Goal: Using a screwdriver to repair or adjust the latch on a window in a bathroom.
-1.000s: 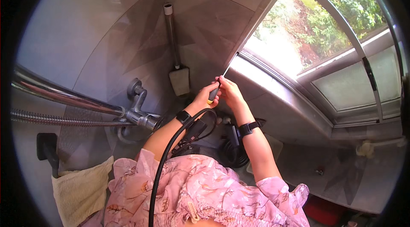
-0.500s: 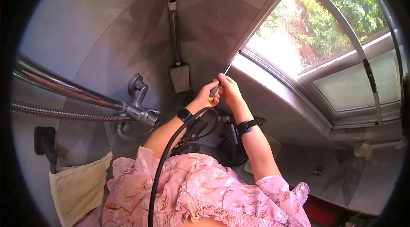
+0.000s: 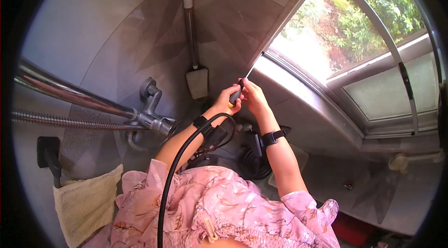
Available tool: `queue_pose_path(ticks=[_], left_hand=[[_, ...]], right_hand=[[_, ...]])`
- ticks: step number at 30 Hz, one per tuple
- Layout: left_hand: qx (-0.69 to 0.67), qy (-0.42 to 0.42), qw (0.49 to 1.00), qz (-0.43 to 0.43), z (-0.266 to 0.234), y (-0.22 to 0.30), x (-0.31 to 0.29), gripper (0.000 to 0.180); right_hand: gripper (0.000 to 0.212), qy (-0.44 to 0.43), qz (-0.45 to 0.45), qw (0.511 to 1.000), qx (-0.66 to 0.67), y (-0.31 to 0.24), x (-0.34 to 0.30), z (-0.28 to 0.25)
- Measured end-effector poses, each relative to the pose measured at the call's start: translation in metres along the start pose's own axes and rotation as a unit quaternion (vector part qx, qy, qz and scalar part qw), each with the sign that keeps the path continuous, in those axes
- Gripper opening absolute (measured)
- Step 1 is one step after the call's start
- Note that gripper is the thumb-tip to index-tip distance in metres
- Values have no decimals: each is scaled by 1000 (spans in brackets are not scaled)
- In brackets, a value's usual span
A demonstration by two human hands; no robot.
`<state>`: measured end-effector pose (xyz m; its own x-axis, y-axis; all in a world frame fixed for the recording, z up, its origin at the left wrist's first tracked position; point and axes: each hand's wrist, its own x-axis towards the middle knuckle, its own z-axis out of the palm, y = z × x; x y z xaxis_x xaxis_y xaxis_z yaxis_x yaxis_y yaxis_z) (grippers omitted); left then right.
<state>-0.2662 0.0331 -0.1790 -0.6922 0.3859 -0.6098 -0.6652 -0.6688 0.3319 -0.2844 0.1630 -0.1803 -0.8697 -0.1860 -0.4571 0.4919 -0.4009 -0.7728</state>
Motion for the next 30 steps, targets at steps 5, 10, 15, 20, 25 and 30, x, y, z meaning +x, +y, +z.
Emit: queue_pose_path(ticks=[5,10,15,20,25,30], left_hand=[[-9,-12,998,-65,5,0,0,21],[96,-9,995,-22,-3,2,1,24],[-7,-23,999,-43,-6,2,1,24],[25,-12,998,-63,13,-2,-2,26],[60,-40,996,-61,2,0,10,26],[18,-40,996,-72,0,2,9,26]], right_hand=[[28,13,-8,999,-40,7,12,-25],[26,69,-14,991,-111,9,17,-6],[23,6,-15,999,36,0,1,10],[24,36,-27,998,-53,-4,6,-6],[21,74,-12,992,-97,1,9,-7],[23,-41,-12,999,6,-3,1,-16]])
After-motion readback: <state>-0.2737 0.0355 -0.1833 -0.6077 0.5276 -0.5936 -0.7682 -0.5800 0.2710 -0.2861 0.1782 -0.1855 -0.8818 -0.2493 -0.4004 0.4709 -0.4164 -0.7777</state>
